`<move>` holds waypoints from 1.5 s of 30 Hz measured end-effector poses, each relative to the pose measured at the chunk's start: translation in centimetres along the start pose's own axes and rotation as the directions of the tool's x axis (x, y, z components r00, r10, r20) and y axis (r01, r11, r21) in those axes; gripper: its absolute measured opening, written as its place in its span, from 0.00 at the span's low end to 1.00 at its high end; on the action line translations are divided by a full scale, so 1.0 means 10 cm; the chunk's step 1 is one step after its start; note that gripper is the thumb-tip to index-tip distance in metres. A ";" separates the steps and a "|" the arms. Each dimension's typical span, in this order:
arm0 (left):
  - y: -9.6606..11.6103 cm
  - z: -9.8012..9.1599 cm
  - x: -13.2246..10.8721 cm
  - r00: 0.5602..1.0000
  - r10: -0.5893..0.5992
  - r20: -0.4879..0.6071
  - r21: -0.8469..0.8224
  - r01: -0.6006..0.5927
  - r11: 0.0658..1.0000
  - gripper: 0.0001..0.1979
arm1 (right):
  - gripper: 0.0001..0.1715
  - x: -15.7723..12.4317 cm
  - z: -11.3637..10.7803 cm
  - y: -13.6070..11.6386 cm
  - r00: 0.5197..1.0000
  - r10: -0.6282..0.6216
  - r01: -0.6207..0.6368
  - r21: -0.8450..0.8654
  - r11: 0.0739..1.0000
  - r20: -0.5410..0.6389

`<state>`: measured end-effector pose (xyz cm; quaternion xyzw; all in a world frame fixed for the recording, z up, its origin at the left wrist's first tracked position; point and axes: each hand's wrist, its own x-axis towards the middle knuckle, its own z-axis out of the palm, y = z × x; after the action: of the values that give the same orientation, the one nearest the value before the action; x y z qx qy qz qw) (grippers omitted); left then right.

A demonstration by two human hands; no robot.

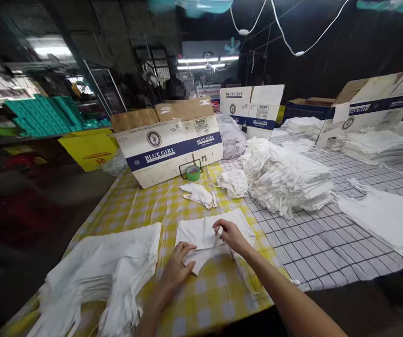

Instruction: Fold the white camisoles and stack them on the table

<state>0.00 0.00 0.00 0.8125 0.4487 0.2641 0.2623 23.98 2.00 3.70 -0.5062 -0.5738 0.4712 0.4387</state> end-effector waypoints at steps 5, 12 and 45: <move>-0.02 0.03 0.22 0.999 0.027 0.021 0.154 -0.030 0.988 0.22 | 0.07 -0.06 0.11 -0.02 0.996 -0.009 -0.007 0.190 0.982 0.085; -0.10 0.12 0.48 0.999 -0.010 -0.040 0.024 0.011 1.000 0.11 | 0.12 -0.03 0.26 0.09 0.989 0.010 -0.007 -0.021 1.000 0.145; -0.11 -0.06 0.55 0.992 -0.072 0.102 -0.159 0.088 0.983 0.12 | 0.14 0.41 0.52 -0.02 0.913 -0.123 0.367 -0.653 0.663 0.388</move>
<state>1.48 5.39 0.74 0.7814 0.4448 0.2500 0.3593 18.47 5.52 3.15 -0.4721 -0.8359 0.2209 0.1718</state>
